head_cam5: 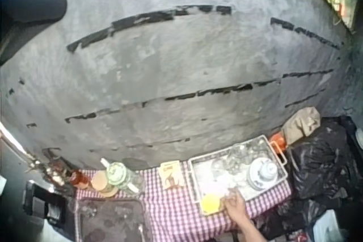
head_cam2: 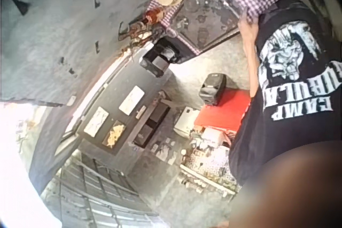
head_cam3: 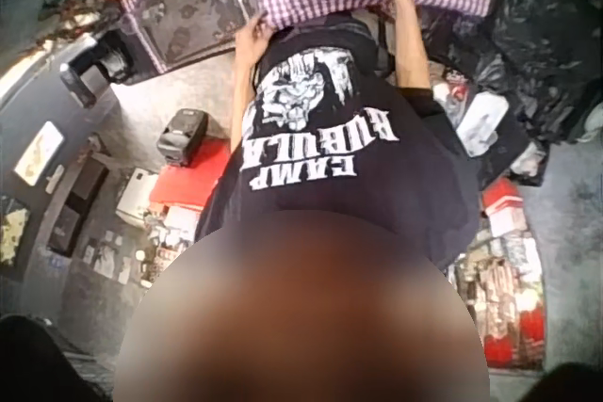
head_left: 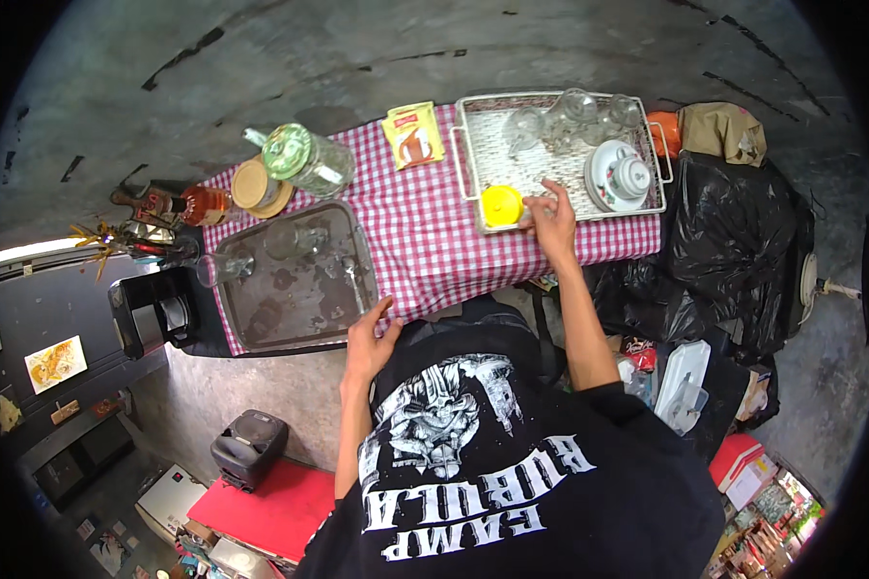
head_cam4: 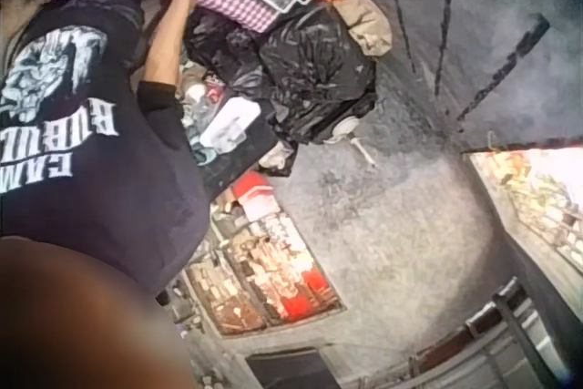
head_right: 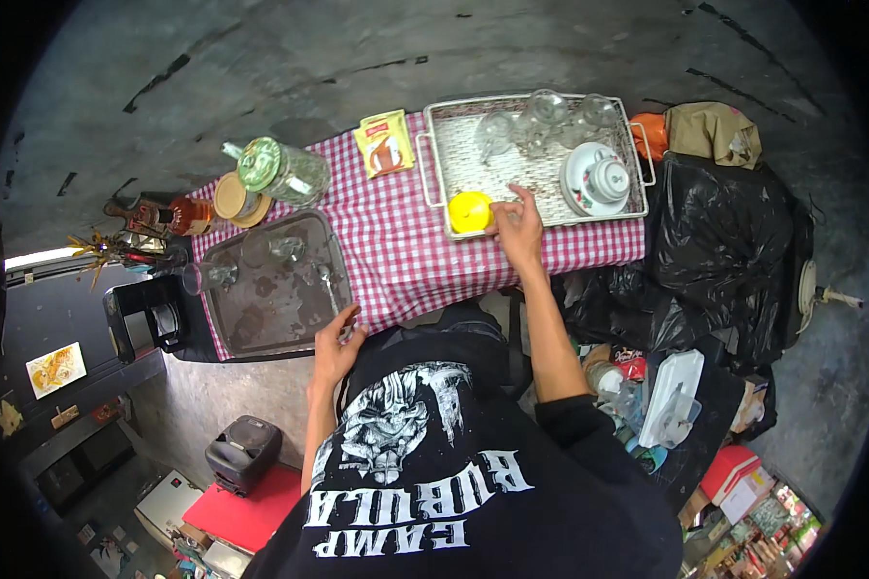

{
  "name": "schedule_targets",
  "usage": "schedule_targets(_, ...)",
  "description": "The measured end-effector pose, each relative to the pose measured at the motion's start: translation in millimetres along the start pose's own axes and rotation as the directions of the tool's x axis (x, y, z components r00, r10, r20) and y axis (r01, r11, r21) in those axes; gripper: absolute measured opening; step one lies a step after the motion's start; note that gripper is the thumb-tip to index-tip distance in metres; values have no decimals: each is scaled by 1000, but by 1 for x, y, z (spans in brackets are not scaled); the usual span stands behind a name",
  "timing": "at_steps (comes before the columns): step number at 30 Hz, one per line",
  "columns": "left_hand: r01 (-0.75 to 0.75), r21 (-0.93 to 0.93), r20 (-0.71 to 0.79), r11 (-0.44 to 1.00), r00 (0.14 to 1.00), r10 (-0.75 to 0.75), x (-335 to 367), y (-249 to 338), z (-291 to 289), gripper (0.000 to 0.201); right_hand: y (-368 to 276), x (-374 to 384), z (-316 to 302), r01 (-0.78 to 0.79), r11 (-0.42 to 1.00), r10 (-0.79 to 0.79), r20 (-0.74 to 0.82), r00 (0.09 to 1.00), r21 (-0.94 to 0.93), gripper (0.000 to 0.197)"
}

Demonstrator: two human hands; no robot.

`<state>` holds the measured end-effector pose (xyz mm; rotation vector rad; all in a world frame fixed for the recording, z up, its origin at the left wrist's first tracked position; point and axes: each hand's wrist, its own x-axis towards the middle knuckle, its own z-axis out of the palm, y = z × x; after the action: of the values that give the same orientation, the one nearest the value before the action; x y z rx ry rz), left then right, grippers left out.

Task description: Preparing and pouring liquid from a bottle into small glasses on a tray.

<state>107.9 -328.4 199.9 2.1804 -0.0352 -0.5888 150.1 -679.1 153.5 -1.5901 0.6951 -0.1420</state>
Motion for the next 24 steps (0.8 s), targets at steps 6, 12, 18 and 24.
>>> schedule_targets(6,1,-58,-23,998,1000,-2,-6,51,38,46,-6,101,-30,-150,983,163,-139,977,105,57)
schedule_targets(12,25,-59,-22,998,999,-27,-7,58,53,48,-2,127,-36,-330,911,324,63,944,249,49)
schedule_targets(18,40,-77,-39,996,998,-43,-6,64,58,49,4,107,-45,-333,856,336,63,940,395,55)
schedule_targets(24,49,-7,2,999,999,-49,-12,61,53,49,-9,59,-57,-268,822,262,85,961,503,49)
